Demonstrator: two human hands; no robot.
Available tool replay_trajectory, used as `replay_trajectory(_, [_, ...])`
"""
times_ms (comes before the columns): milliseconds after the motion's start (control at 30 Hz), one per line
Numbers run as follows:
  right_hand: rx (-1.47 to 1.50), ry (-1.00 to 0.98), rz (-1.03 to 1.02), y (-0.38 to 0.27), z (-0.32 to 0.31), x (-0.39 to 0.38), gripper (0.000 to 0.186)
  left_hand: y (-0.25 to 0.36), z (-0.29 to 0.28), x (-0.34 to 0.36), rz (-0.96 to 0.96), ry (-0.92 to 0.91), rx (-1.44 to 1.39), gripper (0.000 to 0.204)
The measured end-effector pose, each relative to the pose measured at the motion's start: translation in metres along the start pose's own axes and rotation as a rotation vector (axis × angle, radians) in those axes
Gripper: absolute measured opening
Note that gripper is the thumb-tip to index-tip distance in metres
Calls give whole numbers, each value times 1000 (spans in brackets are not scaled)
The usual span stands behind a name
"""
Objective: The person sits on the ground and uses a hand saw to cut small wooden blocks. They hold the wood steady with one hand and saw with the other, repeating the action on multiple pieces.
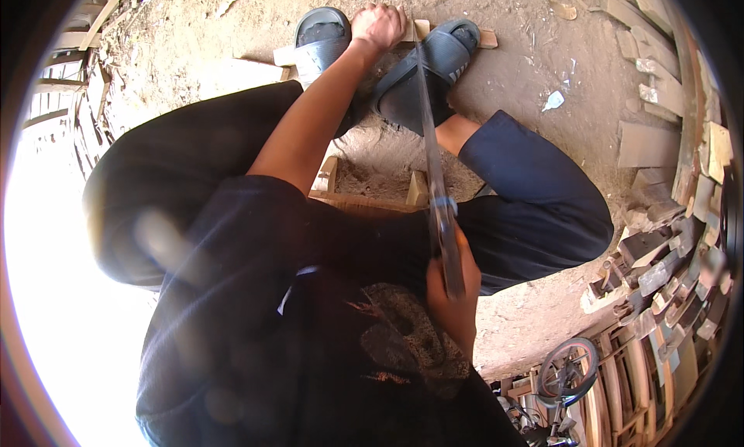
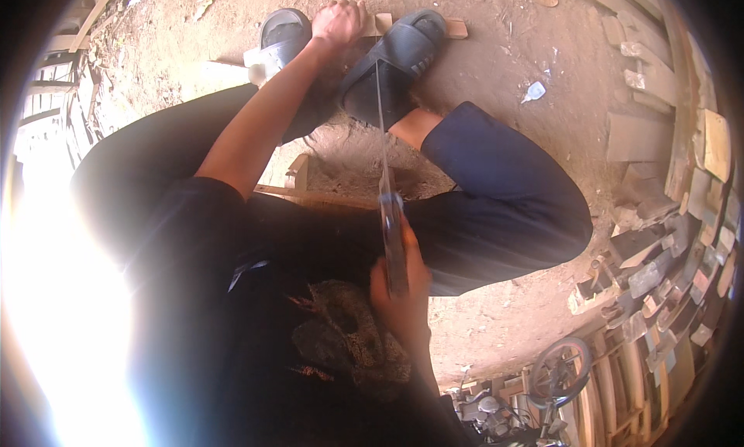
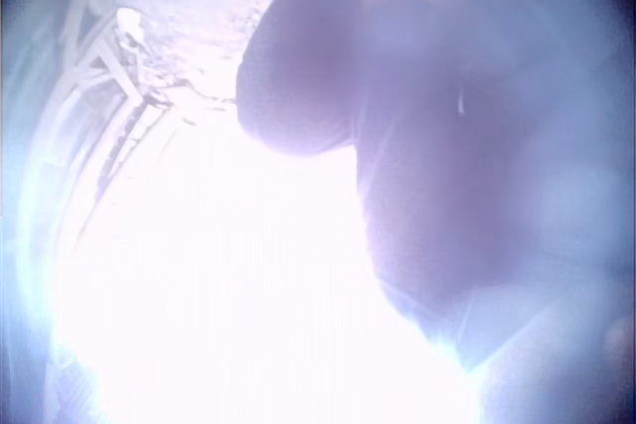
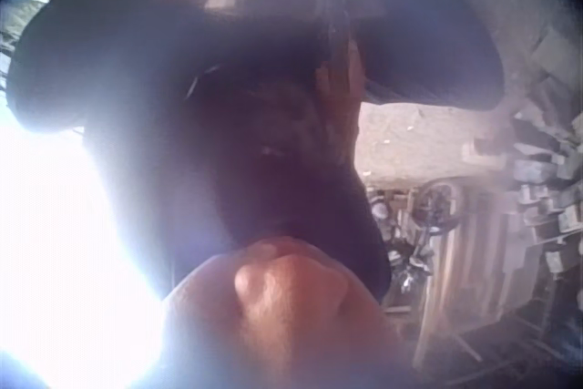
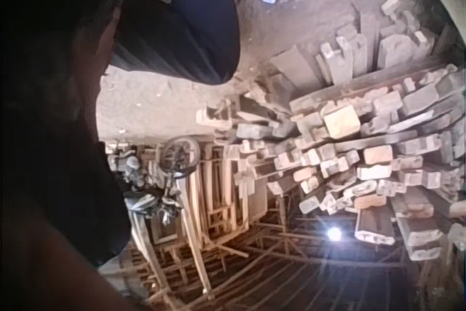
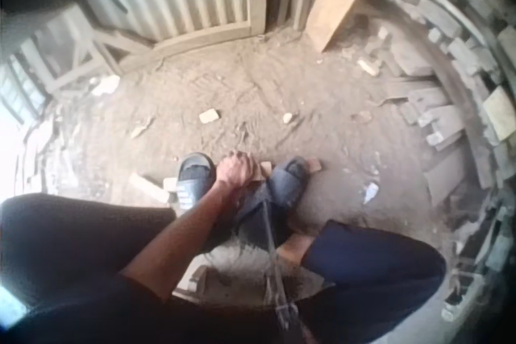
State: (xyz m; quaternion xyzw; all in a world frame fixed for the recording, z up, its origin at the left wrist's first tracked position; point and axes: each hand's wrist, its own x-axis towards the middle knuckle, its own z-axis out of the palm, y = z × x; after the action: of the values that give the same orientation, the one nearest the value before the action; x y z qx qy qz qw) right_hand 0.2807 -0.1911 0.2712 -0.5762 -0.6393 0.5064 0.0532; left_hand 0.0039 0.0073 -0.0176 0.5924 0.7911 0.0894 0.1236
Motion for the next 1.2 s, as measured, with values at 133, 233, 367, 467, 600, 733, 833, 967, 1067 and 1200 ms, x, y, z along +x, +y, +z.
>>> replay_trajectory(133, [26, -15, -60, 1, -13, -3, 56, -2, 0, -1, 36, 17, 45, 39])
replay_trajectory(233, [94, -71, 181, -1, 0, 30, 55, -8, 7, 5, 152, -13, 108, 37])
replay_trajectory(367, [92, 10, 5, 8, 2, 3, 56, -5, 22, 18, 109, 4, 70, 39])
replay_trajectory(467, [21, -1, -30, -5, 2, -4, 57, 5, -14, -2, -15, 12, 39, 44])
replay_trajectory(600, [125, -84, 268, -6, 9, 39, 59, -10, 16, 5, 149, 39, 109, 30])
replay_trajectory(733, [104, 17, 35, 8, 8, 7, 54, -2, 2, -1, -11, 53, 66, 35])
replay_trajectory(833, [35, 76, -71, 20, 8, -13, 51, 1, -4, -2, -61, 25, 37, 50])
replay_trajectory(967, [183, -54, 218, 4, 10, 30, 53, -3, -7, 1, 12, 16, 34, 52])
replay_trajectory(1067, [110, 76, -78, 12, 10, -2, 53, 4, -15, 0, 7, -133, 19, 43])
replay_trajectory(1200, [83, 54, -23, 17, 10, -7, 53, -16, -25, -5, 353, -249, 234, 41])
